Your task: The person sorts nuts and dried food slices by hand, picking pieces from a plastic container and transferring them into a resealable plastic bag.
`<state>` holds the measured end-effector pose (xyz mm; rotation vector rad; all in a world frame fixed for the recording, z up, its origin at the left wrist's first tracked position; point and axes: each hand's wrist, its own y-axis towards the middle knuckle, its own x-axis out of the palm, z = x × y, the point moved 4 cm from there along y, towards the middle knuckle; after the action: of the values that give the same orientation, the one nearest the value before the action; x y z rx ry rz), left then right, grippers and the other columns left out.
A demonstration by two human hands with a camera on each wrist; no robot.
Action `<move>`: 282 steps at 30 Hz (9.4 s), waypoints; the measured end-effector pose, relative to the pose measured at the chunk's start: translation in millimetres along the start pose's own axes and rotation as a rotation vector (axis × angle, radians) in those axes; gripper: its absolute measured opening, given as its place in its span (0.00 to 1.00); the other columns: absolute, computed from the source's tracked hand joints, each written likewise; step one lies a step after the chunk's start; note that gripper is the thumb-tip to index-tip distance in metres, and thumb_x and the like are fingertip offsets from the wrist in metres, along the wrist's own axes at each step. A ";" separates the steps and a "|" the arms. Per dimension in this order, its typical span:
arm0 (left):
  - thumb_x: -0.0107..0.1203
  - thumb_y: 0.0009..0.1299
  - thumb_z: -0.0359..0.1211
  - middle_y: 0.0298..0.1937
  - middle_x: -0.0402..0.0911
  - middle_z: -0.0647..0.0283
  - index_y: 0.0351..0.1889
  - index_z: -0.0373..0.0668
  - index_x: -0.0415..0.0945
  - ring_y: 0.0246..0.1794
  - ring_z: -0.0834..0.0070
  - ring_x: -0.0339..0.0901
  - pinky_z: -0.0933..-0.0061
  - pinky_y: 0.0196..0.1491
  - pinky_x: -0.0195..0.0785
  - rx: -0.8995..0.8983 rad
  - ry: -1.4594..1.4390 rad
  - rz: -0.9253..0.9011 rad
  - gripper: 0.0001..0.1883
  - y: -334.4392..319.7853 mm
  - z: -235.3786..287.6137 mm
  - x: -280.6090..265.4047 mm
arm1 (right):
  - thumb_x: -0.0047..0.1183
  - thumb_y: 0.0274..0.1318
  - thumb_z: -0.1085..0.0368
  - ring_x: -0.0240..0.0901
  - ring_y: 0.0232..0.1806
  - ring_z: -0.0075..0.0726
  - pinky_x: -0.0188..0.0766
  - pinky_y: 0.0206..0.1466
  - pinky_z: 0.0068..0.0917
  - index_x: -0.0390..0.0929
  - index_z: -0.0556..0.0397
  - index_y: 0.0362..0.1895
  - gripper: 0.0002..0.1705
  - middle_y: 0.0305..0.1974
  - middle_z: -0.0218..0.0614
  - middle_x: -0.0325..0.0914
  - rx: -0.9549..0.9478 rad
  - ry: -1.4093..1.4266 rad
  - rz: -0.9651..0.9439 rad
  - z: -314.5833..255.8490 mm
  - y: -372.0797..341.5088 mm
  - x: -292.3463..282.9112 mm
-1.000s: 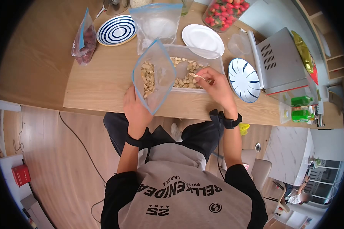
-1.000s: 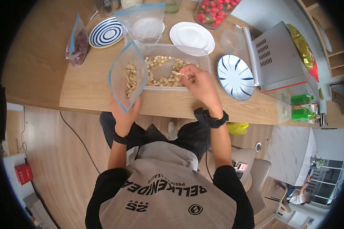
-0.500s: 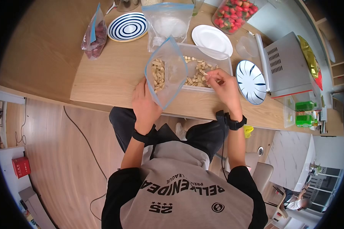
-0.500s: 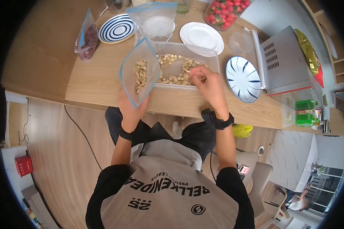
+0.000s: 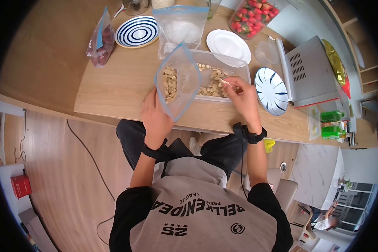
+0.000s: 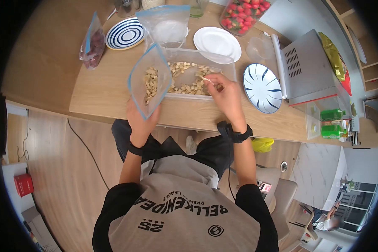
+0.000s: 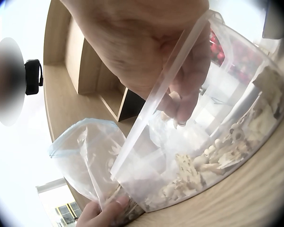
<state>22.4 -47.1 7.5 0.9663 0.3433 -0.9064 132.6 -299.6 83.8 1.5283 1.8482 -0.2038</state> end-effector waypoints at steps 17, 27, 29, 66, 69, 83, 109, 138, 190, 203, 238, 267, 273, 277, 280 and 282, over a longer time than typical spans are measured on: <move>0.70 0.60 0.39 0.62 0.79 0.50 0.65 0.35 0.73 0.59 0.49 0.78 0.53 0.61 0.72 0.023 0.021 0.035 0.35 4.6 6.7 -7.8 | 0.65 0.64 0.71 0.86 0.42 0.27 0.79 0.46 0.25 0.85 0.57 0.45 0.07 0.40 0.36 0.89 -0.268 0.290 0.025 -127.6 25.0 29.9; 0.69 0.59 0.40 0.61 0.79 0.50 0.68 0.36 0.72 0.60 0.51 0.77 0.53 0.62 0.71 0.008 -0.009 0.048 0.38 4.4 5.4 -4.6 | 0.63 0.68 0.70 0.86 0.49 0.26 0.77 0.55 0.24 0.83 0.59 0.49 0.08 0.46 0.39 0.91 -0.217 0.389 0.009 -131.1 25.0 35.3; 0.69 0.59 0.40 0.61 0.79 0.50 0.67 0.36 0.72 0.59 0.51 0.78 0.53 0.61 0.71 0.018 0.010 0.050 0.38 4.4 5.2 -4.9 | 0.62 0.69 0.71 0.83 0.48 0.25 0.76 0.56 0.25 0.82 0.60 0.49 0.09 0.46 0.36 0.89 -0.277 0.353 0.072 -129.7 25.6 35.4; 0.71 0.61 0.39 0.64 0.79 0.48 0.67 0.36 0.74 0.61 0.48 0.78 0.52 0.62 0.72 0.011 -0.002 0.040 0.36 2.4 4.3 -4.3 | 0.43 0.77 0.45 0.78 0.45 0.68 0.73 0.52 0.52 0.84 0.61 0.39 0.31 0.38 0.58 0.82 0.097 -0.159 -0.513 -12.4 8.9 29.8; 0.72 0.59 0.40 0.63 0.80 0.48 0.66 0.37 0.76 0.60 0.48 0.79 0.53 0.61 0.73 0.021 -0.017 0.042 0.36 1.9 3.7 -5.1 | 0.43 0.76 0.46 0.78 0.43 0.69 0.73 0.50 0.53 0.84 0.61 0.38 0.30 0.36 0.60 0.81 0.066 -0.139 -0.472 -17.3 8.0 29.5; 0.73 0.59 0.41 0.61 0.81 0.47 0.63 0.36 0.77 0.58 0.47 0.80 0.53 0.59 0.74 0.050 -0.047 0.093 0.35 2.5 5.5 -6.5 | 0.49 0.74 0.50 0.77 0.32 0.67 0.71 0.39 0.53 0.82 0.61 0.33 0.26 0.26 0.58 0.78 0.103 -0.165 -0.433 -21.9 13.1 24.8; 0.71 0.61 0.40 0.59 0.81 0.48 0.65 0.36 0.76 0.57 0.47 0.80 0.53 0.59 0.74 0.053 -0.016 0.078 0.34 1.4 6.1 -6.3 | 0.43 0.75 0.63 0.66 0.32 0.17 0.62 0.34 0.18 0.81 0.52 0.44 0.13 0.37 0.27 0.77 0.592 0.552 -0.303 -1.3 16.1 3.0; 0.70 0.61 0.35 0.58 0.80 0.44 0.63 0.35 0.76 0.55 0.42 0.79 0.49 0.57 0.73 0.023 -0.079 0.051 0.31 0.5 2.2 -5.7 | 0.57 0.70 0.65 0.80 0.44 0.30 0.79 0.50 0.25 0.83 0.62 0.51 0.13 0.47 0.38 0.83 0.529 0.571 -0.516 9.5 113.4 11.1; 0.70 0.61 0.32 0.64 0.77 0.44 0.66 0.34 0.72 0.61 0.43 0.76 0.49 0.62 0.71 0.039 -0.070 -0.017 0.34 -0.6 -3.0 1.0 | 0.62 0.58 0.71 0.82 0.33 0.34 0.75 0.38 0.33 0.85 0.60 0.39 0.06 0.30 0.41 0.85 -0.188 -0.185 -0.673 11.3 60.6 8.0; 0.68 0.63 0.32 0.62 0.78 0.44 0.66 0.34 0.73 0.59 0.43 0.77 0.48 0.60 0.71 -0.013 -0.101 -0.030 0.33 0.5 0.4 -1.3 | 0.57 0.68 0.65 0.80 0.30 0.56 0.75 0.38 0.43 0.85 0.60 0.38 0.10 0.29 0.51 0.83 -0.085 -0.218 -0.490 6.9 50.7 -16.7; 0.71 0.61 0.31 0.65 0.77 0.44 0.68 0.33 0.72 0.63 0.43 0.75 0.49 0.64 0.70 0.030 -0.051 -0.032 0.36 -4.0 -8.3 5.5 | 0.53 0.74 0.69 0.77 0.32 0.31 0.74 0.40 0.28 0.77 0.57 0.55 0.10 0.30 0.35 0.77 0.022 -0.068 -0.053 -13.9 -11.7 -29.1; 0.67 0.58 0.35 0.60 0.79 0.47 0.67 0.35 0.72 0.57 0.47 0.77 0.50 0.60 0.70 0.047 -0.012 0.045 0.36 2.5 5.7 -8.9 | 0.61 0.67 0.67 0.79 0.33 0.20 0.76 0.40 0.23 0.84 0.58 0.43 0.06 0.33 0.29 0.86 0.166 0.039 -0.133 125.9 120.3 -82.9; 0.66 0.57 0.34 0.60 0.78 0.47 0.67 0.35 0.72 0.58 0.47 0.77 0.51 0.61 0.70 0.059 -0.022 0.081 0.37 2.0 3.1 -8.0 | 0.61 0.68 0.67 0.79 0.35 0.22 0.75 0.43 0.24 0.84 0.57 0.44 0.07 0.33 0.30 0.86 0.008 -0.078 -0.055 93.8 115.6 -59.7; 0.66 0.58 0.34 0.60 0.78 0.47 0.67 0.34 0.72 0.58 0.46 0.76 0.51 0.61 0.70 0.052 -0.047 0.047 0.37 1.4 2.6 -5.9 | 0.61 0.67 0.68 0.81 0.36 0.28 0.77 0.47 0.27 0.84 0.57 0.46 0.07 0.34 0.34 0.87 -0.114 -0.141 -0.091 41.6 83.2 -60.2; 0.66 0.58 0.34 0.61 0.77 0.46 0.67 0.35 0.72 0.59 0.46 0.76 0.50 0.62 0.69 0.007 -0.049 0.032 0.36 0.9 4.3 -4.9 | 0.61 0.67 0.68 0.83 0.37 0.30 0.77 0.49 0.29 0.84 0.58 0.46 0.08 0.34 0.35 0.87 -0.127 -0.154 -0.246 21.0 62.0 -60.4; 0.66 0.58 0.34 0.60 0.78 0.47 0.67 0.35 0.72 0.59 0.46 0.76 0.51 0.62 0.70 0.009 -0.044 0.015 0.36 2.0 5.6 -6.2 | 0.62 0.65 0.68 0.85 0.44 0.39 0.78 0.54 0.34 0.84 0.58 0.47 0.10 0.39 0.40 0.88 -0.072 -0.184 -0.295 15.3 51.9 -62.0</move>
<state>19.5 -48.1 15.6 0.9544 0.2948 -0.9152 188.6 -342.2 126.6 1.1429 1.9032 -0.3968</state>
